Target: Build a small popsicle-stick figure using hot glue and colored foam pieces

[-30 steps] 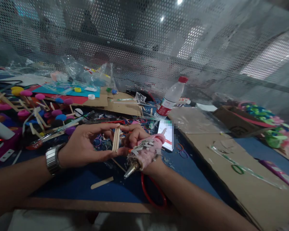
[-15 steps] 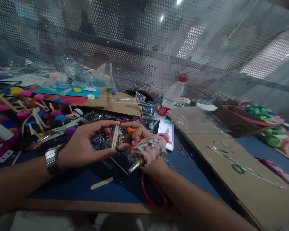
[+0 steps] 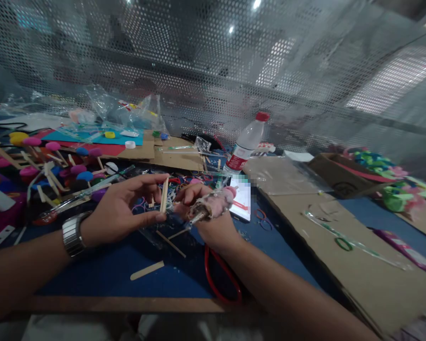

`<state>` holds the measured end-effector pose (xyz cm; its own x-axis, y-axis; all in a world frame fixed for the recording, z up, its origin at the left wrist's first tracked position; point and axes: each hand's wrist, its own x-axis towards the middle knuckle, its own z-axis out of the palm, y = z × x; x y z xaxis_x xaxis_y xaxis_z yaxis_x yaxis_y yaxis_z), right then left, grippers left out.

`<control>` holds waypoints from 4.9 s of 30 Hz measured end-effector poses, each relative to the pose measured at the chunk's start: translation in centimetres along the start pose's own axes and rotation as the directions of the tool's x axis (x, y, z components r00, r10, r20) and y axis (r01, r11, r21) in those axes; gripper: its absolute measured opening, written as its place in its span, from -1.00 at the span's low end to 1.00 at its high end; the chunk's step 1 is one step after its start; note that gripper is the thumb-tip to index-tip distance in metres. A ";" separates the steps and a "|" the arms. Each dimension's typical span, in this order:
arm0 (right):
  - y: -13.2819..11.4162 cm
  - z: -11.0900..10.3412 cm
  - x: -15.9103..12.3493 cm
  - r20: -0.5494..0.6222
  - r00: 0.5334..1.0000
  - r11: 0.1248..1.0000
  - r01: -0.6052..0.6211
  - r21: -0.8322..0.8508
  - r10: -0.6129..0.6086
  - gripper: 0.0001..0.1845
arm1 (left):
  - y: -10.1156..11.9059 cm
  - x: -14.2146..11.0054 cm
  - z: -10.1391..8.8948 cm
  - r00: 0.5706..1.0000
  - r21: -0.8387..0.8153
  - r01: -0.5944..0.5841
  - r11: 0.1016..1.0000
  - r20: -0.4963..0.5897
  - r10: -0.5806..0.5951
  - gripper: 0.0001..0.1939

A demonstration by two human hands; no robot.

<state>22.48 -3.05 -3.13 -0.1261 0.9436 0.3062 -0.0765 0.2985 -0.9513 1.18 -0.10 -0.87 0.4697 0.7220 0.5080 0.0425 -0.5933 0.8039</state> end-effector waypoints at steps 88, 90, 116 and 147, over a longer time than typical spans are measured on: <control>-1.9 2.2 -0.1 0.074 0.987 0.990 -0.140 0.009 0.139 -0.54 | 1.2 -0.6 0.7 0.991 0.261 -0.120 0.958 0.084 0.101 -0.45; -2.1 2.3 -0.1 0.078 0.989 0.992 -0.126 0.007 0.125 -0.53 | 1.2 -0.6 0.7 0.991 0.264 -0.125 0.956 0.071 0.110 -0.44; -1.0 1.7 -0.2 0.043 0.983 0.982 -0.183 0.054 0.181 -0.61 | 0.2 -0.6 0.5 0.994 0.204 -0.107 0.973 0.058 0.097 -0.40; -1.3 1.6 0.1 -0.053 0.975 0.964 -0.202 0.171 0.214 -0.49 | 0.2 -0.2 0.1 1.000 0.042 -0.018 0.999 0.017 0.017 -0.32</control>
<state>20.95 -3.59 -1.80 -0.0866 0.9919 0.0934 -0.2176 0.0726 -0.9733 1.15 -0.39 -0.82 0.4850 0.7058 0.5163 0.0716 -0.6205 0.7809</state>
